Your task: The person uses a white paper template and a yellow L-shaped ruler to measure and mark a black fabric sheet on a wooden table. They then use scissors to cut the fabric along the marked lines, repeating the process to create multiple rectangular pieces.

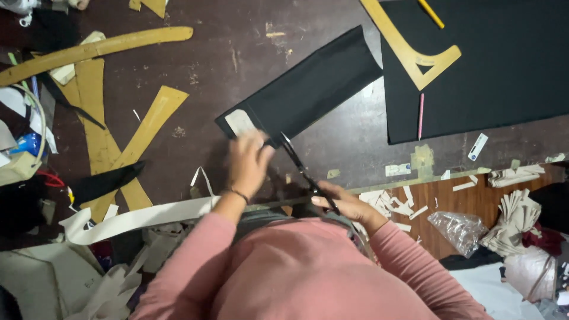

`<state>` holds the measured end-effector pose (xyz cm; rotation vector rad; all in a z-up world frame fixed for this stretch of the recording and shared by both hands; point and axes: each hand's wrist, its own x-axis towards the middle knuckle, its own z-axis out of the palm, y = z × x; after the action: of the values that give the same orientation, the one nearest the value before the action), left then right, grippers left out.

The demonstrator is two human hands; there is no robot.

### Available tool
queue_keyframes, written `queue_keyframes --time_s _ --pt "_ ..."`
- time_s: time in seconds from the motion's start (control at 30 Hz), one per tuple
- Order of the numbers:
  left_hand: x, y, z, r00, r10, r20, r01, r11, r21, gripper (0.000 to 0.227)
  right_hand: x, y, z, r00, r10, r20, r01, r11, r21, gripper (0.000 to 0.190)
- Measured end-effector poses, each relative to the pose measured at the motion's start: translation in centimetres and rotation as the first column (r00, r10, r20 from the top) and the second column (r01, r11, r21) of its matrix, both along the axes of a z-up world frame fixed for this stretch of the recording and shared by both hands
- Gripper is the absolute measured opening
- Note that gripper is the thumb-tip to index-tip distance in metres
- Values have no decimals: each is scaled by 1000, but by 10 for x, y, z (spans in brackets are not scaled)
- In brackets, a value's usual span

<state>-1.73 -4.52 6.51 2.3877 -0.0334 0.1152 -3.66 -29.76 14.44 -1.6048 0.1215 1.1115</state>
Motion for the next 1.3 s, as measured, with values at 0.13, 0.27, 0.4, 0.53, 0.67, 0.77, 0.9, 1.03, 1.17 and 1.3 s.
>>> queue_keyframes --time_s 0.13,0.27,0.4,0.53,0.67,0.77,0.9,1.03,1.17,1.3 --pt "12 40 -34 972 -32 -234 103 948 300 68 -14 -30 -34 990 119 -71 -133 961 -240 54" --pt "11 46 -39 949 -88 -304 198 915 352 85 -10 -30 -46 962 249 -112 -272 911 -310 58" --pt "13 44 -36 943 -85 -322 207 907 366 86 4 -4 -49 940 332 -72 -335 869 -365 67" --pt "9 46 -55 946 -80 -314 212 885 414 91 10 13 -40 938 340 -74 -341 856 -390 68" --pt "8 46 -55 950 -85 -300 213 879 427 91 2 14 -57 936 349 -53 -338 840 -424 68" --pt "7 46 -55 950 -90 -299 218 877 429 92 0 22 -50 943 332 -28 -311 844 -437 65" --pt "9 46 -55 940 -89 -331 234 871 431 91 7 32 -35 951 303 -66 -297 828 -475 57" --pt "10 46 -56 937 -89 -339 236 875 423 92 -5 27 -54 952 299 -72 -295 822 -488 58" --pt "8 46 -57 936 -86 -340 237 871 430 92 -9 28 -56 948 314 -54 -295 800 -522 59" --pt "8 47 -60 942 -88 -323 227 877 424 95 2 33 -64 917 397 -41 -358 772 -525 71"
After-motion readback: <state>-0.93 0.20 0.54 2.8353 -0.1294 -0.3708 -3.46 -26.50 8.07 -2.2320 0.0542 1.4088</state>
